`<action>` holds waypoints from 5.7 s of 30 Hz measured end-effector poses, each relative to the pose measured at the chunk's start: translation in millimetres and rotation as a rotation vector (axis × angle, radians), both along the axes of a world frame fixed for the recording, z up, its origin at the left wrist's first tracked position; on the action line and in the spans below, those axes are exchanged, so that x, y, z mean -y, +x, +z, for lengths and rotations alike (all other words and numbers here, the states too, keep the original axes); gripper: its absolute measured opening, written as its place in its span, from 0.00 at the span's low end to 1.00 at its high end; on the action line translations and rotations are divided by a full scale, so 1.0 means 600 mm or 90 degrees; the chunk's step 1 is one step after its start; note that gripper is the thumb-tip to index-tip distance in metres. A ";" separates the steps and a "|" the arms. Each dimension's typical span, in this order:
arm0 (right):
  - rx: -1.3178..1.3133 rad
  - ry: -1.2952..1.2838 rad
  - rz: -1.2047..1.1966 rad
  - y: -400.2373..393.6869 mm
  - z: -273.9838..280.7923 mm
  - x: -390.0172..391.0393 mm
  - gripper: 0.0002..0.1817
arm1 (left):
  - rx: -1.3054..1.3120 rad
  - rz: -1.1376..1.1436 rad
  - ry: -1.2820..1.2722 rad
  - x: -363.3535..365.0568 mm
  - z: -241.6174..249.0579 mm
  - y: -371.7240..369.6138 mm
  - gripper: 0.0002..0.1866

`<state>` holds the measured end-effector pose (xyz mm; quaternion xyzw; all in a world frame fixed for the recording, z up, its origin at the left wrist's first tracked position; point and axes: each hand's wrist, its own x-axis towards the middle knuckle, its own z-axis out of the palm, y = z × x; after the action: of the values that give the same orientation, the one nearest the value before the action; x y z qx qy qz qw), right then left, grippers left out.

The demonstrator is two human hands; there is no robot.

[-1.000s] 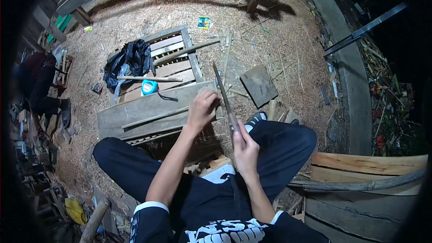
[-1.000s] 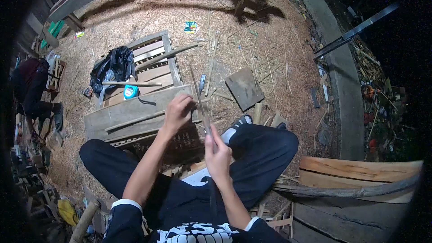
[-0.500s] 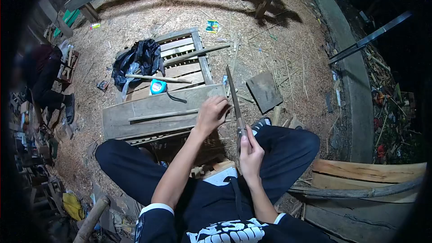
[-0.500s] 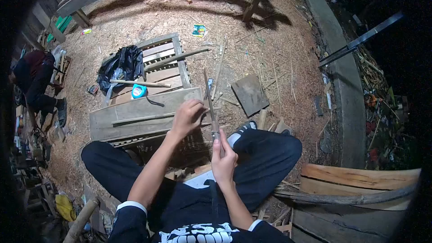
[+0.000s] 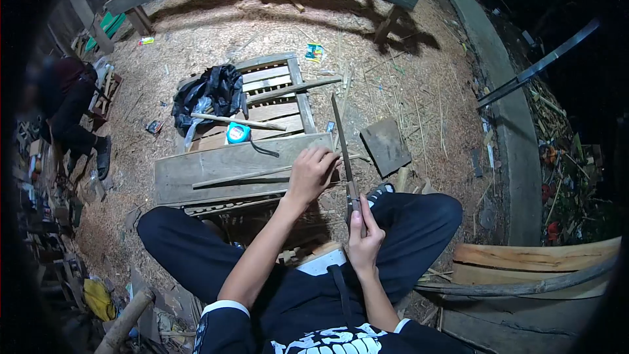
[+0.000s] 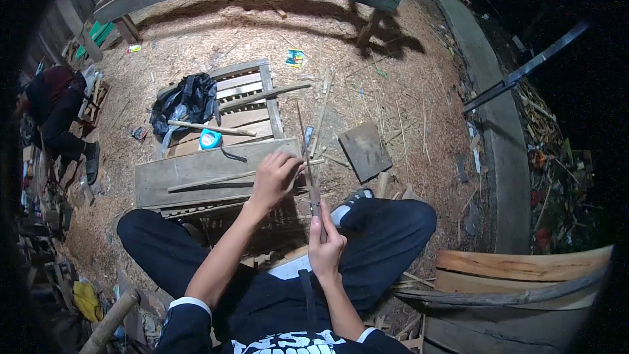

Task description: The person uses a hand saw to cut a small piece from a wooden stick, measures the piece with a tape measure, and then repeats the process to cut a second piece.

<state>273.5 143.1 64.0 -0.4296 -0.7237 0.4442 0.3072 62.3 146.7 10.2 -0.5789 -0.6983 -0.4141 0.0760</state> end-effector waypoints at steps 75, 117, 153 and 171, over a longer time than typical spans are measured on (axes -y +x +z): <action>-0.132 0.577 0.396 -0.293 -0.001 -0.082 0.18 | -0.187 0.145 0.081 0.229 0.070 -0.144 0.12; 0.065 0.617 0.453 -0.321 -0.021 -0.086 0.12 | 0.031 0.148 -0.047 0.216 0.069 -0.141 0.10; -0.014 0.623 0.517 -0.323 -0.008 -0.087 0.11 | -0.158 0.137 -0.031 0.247 0.074 -0.155 0.20; -0.014 0.691 0.430 -0.320 -0.009 -0.081 0.10 | -0.082 0.153 0.006 0.233 0.078 -0.147 0.10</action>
<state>81.7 191.9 58.6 0.0437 -0.9380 0.0914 0.3315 -25.8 6.8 57.2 -0.5159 -0.7544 -0.3672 0.1730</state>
